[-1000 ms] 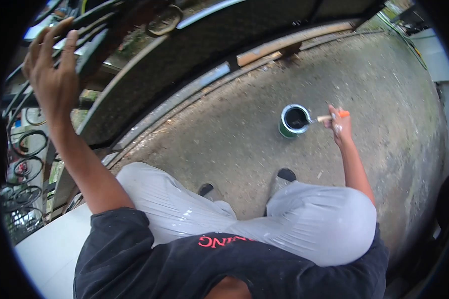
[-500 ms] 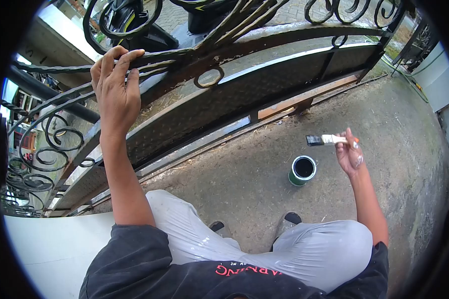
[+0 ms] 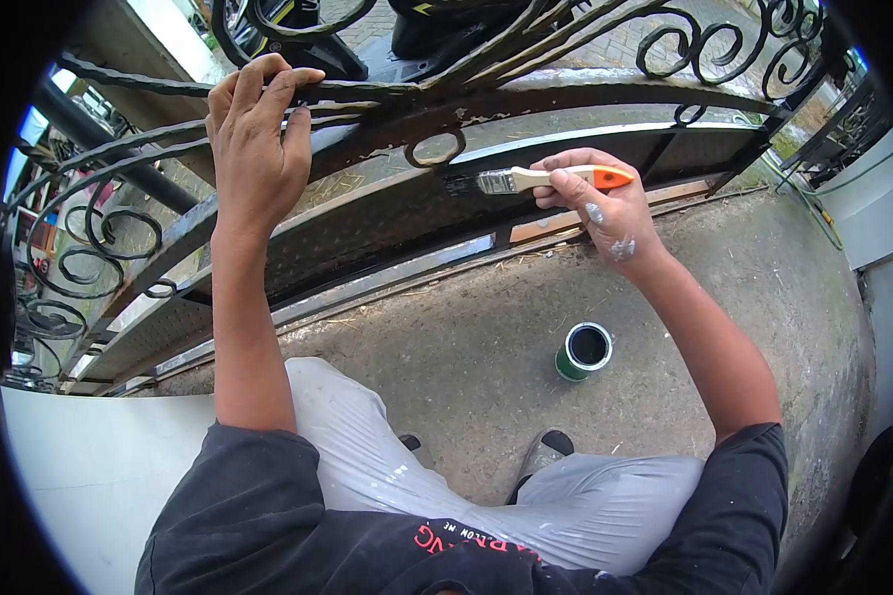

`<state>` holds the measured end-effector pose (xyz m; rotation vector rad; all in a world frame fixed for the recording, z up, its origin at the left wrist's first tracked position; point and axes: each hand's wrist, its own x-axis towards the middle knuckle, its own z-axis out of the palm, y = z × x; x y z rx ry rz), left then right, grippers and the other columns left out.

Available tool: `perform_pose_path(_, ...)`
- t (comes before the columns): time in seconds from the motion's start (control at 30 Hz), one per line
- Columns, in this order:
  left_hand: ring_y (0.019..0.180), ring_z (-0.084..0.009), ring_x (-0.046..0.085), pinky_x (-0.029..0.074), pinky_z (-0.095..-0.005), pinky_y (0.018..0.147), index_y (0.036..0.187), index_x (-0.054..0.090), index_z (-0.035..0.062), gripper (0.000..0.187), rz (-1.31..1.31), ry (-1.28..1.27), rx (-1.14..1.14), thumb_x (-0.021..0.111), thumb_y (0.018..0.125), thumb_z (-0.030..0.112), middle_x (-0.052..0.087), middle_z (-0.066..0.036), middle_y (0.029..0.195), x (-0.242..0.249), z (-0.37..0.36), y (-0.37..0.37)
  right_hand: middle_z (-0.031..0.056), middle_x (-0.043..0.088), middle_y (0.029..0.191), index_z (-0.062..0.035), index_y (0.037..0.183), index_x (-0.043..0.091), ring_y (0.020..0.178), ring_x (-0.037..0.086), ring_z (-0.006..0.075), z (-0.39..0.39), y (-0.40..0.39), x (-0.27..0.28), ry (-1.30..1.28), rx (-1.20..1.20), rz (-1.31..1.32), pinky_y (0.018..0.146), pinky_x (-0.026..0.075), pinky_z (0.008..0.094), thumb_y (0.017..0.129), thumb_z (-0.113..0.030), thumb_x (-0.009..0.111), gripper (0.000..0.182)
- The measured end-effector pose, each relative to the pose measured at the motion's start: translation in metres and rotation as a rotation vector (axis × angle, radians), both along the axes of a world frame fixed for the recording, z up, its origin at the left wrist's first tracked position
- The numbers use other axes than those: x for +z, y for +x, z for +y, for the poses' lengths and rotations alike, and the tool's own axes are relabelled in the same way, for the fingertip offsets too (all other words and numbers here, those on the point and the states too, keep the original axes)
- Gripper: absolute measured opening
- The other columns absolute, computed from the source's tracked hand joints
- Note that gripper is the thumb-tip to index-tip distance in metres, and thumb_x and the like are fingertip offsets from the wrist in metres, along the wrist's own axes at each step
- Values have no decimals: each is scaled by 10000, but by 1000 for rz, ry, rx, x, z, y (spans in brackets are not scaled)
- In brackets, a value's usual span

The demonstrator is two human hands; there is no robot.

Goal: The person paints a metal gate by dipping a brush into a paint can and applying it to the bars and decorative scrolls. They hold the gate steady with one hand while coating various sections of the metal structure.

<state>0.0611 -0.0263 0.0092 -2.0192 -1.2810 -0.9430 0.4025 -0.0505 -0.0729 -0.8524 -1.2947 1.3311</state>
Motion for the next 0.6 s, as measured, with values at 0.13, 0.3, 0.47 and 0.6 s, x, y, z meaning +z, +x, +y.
perform_pose_path(0.13,1226,-263,424,325,-423,1053,1154,713,170,343,8,-50,6,564,856,86,557,1,1271,2,-2,0,162,709,1036,37,1121,673,906,720,204,2,-15,-4,101,-129,-117,853,599,321,962,-176,688,266)
perform_pose_path(0.3,1264,-283,422,299,-443,1104,1192,701,198,340,2,-85,13,594,876,133,549,-12,1304,2,-4,-1,149,699,1065,-12,1032,688,975,706,223,1,-36,-9,822,-43,-583,826,600,326,880,12,700,154)
perform_pose_path(0.47,1265,-274,412,290,-432,1087,1186,699,217,338,2,-54,19,605,869,145,549,0,1303,-3,0,-2,187,675,1127,-6,1048,682,1014,696,314,-7,-70,-16,1111,130,-765,824,615,371,831,14,726,222)
perform_pose_path(0.6,1240,-256,411,307,-420,1050,1155,710,200,335,6,6,4,593,850,125,554,19,1280,-6,3,-1,201,671,1130,15,1052,679,1019,694,298,-7,-84,-17,1193,102,-881,787,625,356,809,8,733,249)
